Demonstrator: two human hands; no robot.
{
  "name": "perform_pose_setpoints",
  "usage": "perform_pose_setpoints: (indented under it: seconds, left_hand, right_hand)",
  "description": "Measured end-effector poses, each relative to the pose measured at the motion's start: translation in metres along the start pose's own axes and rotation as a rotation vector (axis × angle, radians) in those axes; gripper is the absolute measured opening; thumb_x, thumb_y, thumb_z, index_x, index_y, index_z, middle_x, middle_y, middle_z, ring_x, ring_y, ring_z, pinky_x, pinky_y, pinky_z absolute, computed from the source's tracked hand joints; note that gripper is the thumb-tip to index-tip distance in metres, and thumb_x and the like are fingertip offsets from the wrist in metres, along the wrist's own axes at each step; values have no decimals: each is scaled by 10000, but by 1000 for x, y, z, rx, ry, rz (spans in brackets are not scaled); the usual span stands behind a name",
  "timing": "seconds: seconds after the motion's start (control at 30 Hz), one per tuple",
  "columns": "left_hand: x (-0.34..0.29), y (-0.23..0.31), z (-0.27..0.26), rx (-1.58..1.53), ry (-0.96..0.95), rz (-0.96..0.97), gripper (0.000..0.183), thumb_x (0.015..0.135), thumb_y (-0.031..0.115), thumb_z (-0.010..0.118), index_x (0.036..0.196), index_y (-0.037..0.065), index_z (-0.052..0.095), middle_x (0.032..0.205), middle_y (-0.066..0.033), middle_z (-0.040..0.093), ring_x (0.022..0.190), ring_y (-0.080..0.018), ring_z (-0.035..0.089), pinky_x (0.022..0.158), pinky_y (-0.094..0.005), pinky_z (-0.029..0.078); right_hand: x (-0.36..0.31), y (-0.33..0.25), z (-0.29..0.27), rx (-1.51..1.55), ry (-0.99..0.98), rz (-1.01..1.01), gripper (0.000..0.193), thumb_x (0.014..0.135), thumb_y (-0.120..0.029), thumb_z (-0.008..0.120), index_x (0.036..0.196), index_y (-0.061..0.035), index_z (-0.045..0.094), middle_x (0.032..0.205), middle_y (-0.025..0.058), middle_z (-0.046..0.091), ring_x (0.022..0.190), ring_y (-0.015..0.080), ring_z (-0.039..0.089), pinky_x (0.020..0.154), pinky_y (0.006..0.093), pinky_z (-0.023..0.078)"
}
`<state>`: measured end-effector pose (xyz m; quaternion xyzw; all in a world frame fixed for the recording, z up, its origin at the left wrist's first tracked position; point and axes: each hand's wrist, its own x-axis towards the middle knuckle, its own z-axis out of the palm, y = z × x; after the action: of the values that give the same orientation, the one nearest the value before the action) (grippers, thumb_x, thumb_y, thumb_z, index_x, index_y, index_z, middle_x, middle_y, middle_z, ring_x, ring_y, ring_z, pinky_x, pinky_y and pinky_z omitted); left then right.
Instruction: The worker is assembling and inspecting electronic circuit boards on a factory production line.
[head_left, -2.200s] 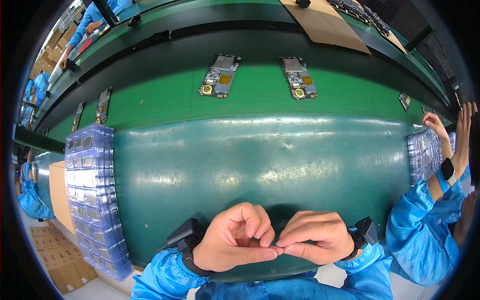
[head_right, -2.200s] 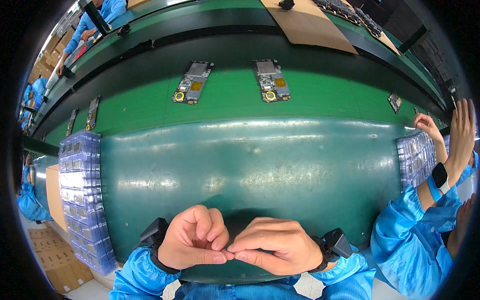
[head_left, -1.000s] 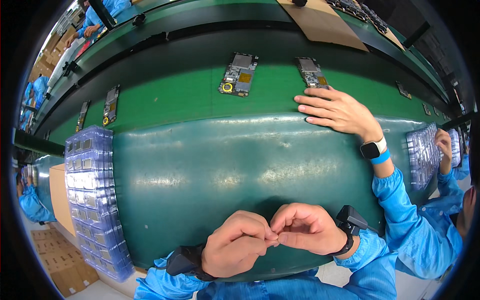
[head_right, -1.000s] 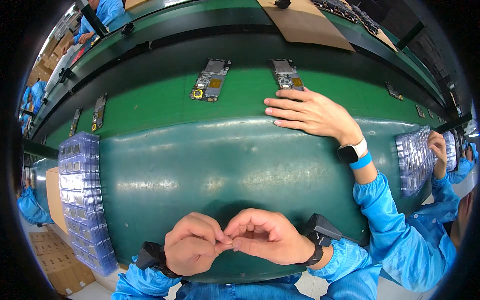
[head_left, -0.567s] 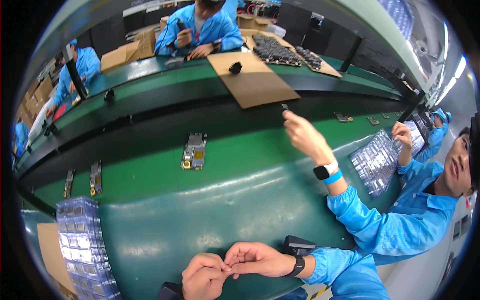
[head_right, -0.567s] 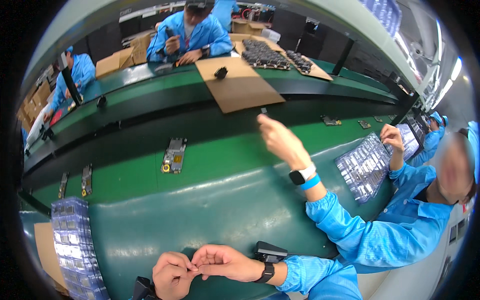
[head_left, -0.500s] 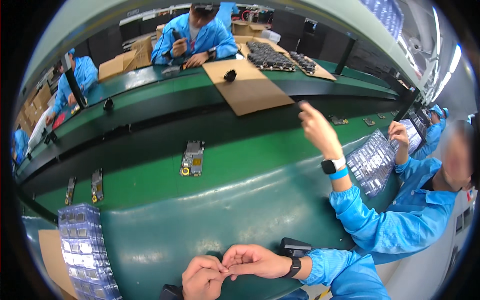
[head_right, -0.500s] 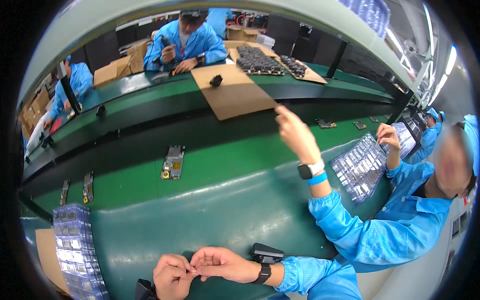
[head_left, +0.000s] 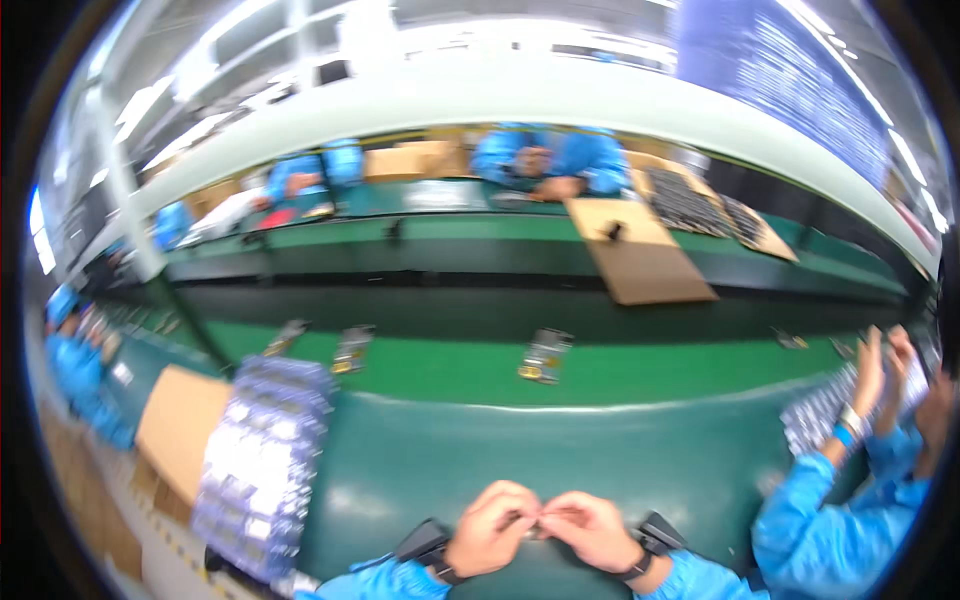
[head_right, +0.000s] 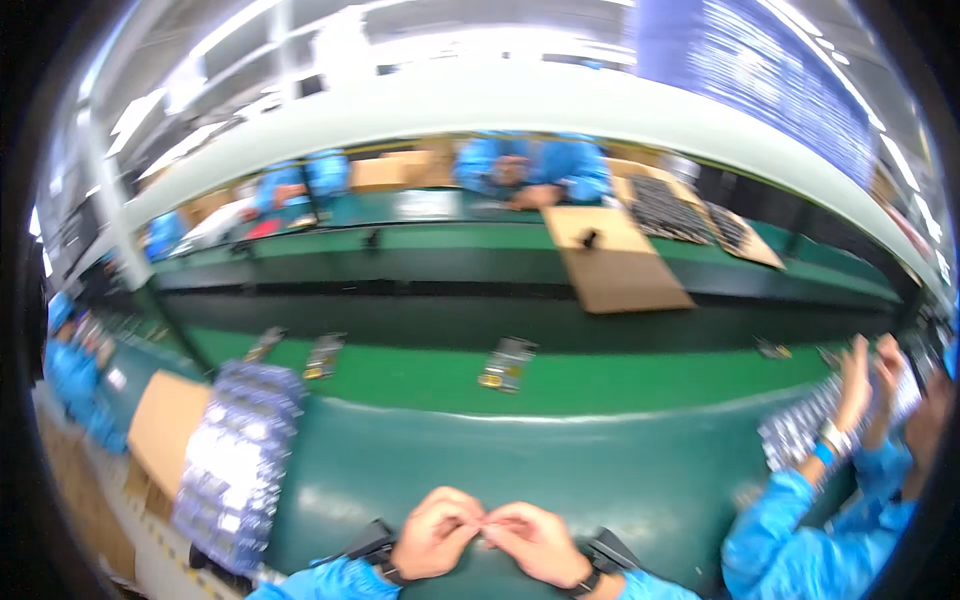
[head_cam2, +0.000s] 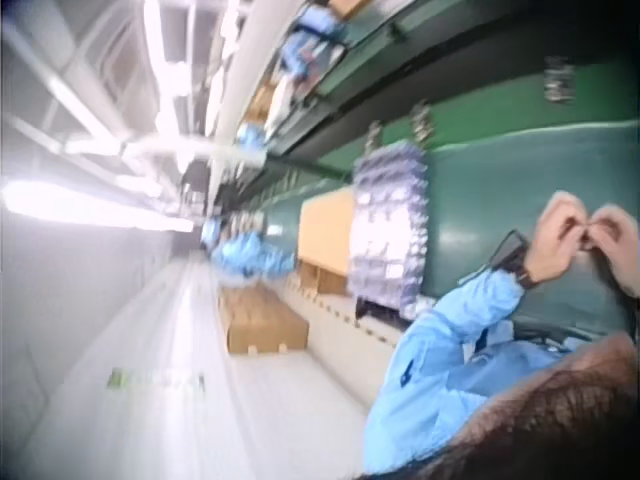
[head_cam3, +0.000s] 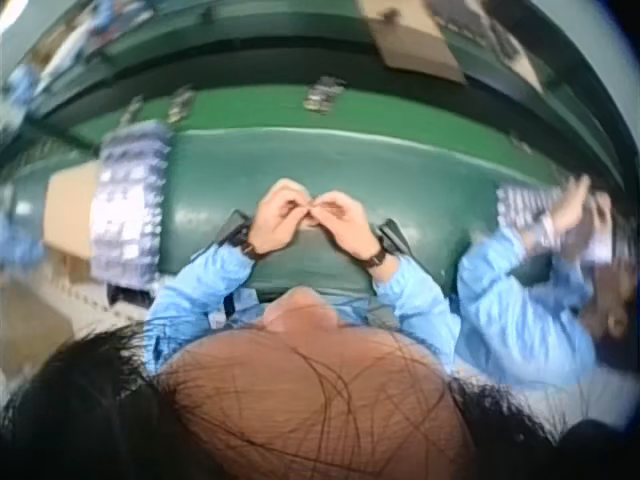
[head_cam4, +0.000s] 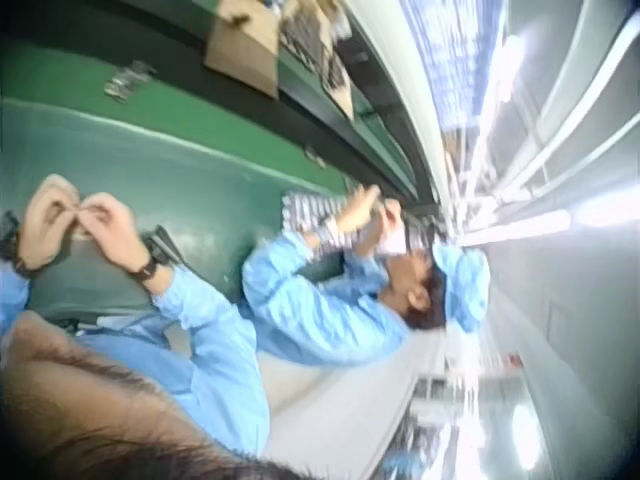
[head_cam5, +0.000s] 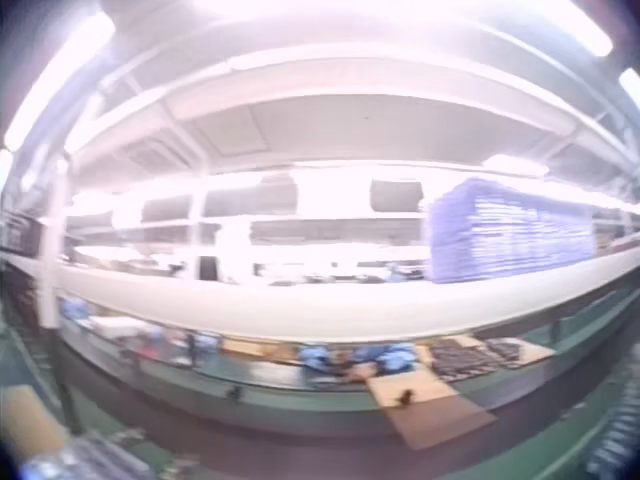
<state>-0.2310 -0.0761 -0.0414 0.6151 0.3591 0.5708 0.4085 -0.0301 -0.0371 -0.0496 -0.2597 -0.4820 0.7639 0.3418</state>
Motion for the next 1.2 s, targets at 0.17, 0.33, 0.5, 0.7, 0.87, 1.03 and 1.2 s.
perform_pose_setpoints:
  seconds: [0.17, 0.33, 0.5, 0.7, 0.87, 1.03, 1.2]
  left_hand:
    - [2, -5, 2, -124, -13, -207, 135, 996, 0, 629, 1129, -15, 615, 1131, -98, 593, 1007, -153, 634, 863, -294, 550]
    - [3, 7, -3, 201, -77, -159, 174, 1021, 154, 630, 1091, -3, 659, 1004, -97, 667, 876, -194, 659, 758, -320, 543]
    - [8, 6, -8, 276, -147, -246, 242, 1029, 234, 609, 1085, 0, 636, 922, -107, 663, 862, -207, 683, 774, -352, 544]
    - [11, 14, -15, 300, -168, -238, 233, 972, 249, 647, 952, 21, 693, 745, -135, 719, 677, -259, 714, 625, -367, 550]
    - [18, 14, -20, 426, -231, -142, 198, 938, 222, 657, 887, 35, 698, 753, -143, 705, 676, -321, 698, 604, -391, 536]
    - [12, 21, -23, 420, -194, -304, 201, 929, 250, 660, 880, 59, 701, 820, -163, 703, 729, -362, 681, 651, -436, 536]
    - [16, -1, -27, 303, -293, -313, 182, 882, 257, 702, 906, 87, 644, 811, -113, 650, 728, -334, 637, 650, -418, 509]
  right_hand:
    - [-3, -20, 5, -678, 191, -265, 154, 930, -34, 703, 1069, 25, 674, 997, 123, 699, 817, 151, 685, 726, 295, 565]
    - [-4, -56, 34, -841, 229, -260, 114, 952, -104, 702, 961, 9, 714, 866, 116, 708, 774, 192, 670, 725, 310, 525]
    - [-1, -53, 31, -893, 198, -259, 129, 951, -120, 704, 961, 8, 714, 858, 132, 703, 755, 214, 667, 714, 321, 523]
    - [5, -50, 32, -912, 145, -237, 154, 932, -155, 730, 970, -7, 721, 859, 153, 699, 745, 270, 675, 701, 344, 531]
    - [10, -51, 31, -912, 137, -219, 150, 901, -156, 763, 970, -25, 735, 891, 169, 698, 752, 302, 680, 708, 357, 543]
    - [20, -26, 2, -935, -85, -259, 141, 951, -79, 694, 1066, 1, 714, 1040, 173, 722, 907, 347, 713, 778, 359, 563]
    - [-22, 118, -80, -1240, -109, -304, 134, 953, -99, 695, 1049, -7, 716, 1046, 176, 722, 904, 353, 715, 774, 362, 568]
